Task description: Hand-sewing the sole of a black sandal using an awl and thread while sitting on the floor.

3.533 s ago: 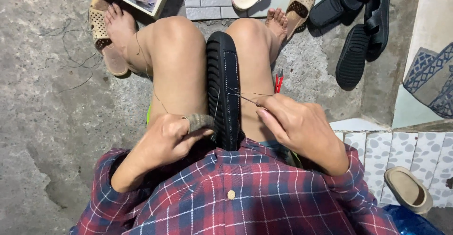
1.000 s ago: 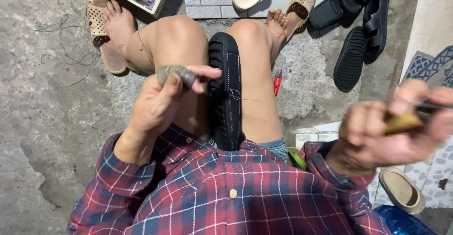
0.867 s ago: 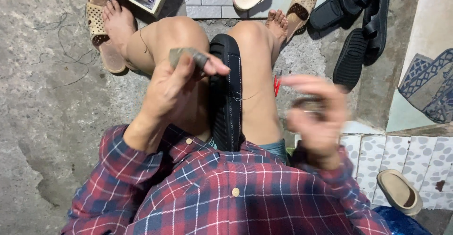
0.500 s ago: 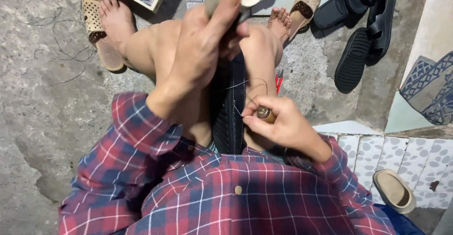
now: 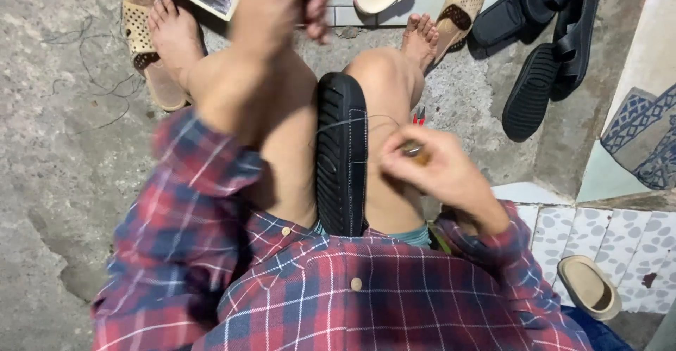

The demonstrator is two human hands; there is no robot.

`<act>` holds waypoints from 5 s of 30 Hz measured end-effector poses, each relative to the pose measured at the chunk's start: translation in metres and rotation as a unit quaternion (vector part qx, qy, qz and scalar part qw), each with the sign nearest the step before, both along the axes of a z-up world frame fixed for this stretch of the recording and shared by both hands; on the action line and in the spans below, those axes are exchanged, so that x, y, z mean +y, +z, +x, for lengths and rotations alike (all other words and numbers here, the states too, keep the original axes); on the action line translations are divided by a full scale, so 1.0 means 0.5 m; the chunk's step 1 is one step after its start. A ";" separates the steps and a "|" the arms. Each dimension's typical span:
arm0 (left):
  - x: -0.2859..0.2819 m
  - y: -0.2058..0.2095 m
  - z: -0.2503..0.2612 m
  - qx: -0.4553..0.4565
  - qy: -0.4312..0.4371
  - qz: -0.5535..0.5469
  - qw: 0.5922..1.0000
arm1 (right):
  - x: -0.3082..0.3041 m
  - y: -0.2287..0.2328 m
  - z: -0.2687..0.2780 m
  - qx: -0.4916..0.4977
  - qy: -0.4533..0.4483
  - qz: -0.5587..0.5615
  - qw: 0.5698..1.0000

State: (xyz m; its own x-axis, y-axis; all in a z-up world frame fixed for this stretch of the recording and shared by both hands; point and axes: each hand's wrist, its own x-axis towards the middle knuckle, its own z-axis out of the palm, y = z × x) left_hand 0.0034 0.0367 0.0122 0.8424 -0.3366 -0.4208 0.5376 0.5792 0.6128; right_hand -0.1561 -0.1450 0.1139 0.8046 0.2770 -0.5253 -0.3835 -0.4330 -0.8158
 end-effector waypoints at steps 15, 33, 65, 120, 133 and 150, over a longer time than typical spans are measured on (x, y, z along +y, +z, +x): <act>0.167 0.125 -0.181 -0.597 -0.226 0.463 0.616 | -0.002 -0.005 -0.081 -0.249 0.193 -0.219 0.924; 0.121 0.084 -0.223 -0.616 -0.169 0.467 0.611 | -0.023 0.033 -0.032 -0.327 0.372 -0.388 0.777; 0.181 0.179 -0.315 -0.492 -0.219 0.342 0.770 | 0.041 0.027 -0.084 -0.400 0.238 -0.334 0.819; 0.066 0.153 -0.319 -0.618 -0.057 0.500 0.603 | 0.011 0.012 -0.138 -0.124 0.009 -0.188 0.974; 0.114 0.172 -0.333 -0.635 -0.078 0.490 0.592 | 0.040 -0.003 -0.145 -0.133 0.003 -0.138 0.981; 0.090 0.222 -0.350 -0.249 -0.361 0.616 0.654 | 0.015 -0.006 -0.146 -0.146 -0.327 0.331 0.873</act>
State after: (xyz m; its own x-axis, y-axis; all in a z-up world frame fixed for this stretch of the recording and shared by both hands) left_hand -0.1718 0.0817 0.1231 0.7866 -0.3868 -0.4813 -0.0460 -0.8141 0.5790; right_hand -0.2290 -0.1372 0.1109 0.9775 -0.1263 -0.1691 -0.1050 0.4040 -0.9087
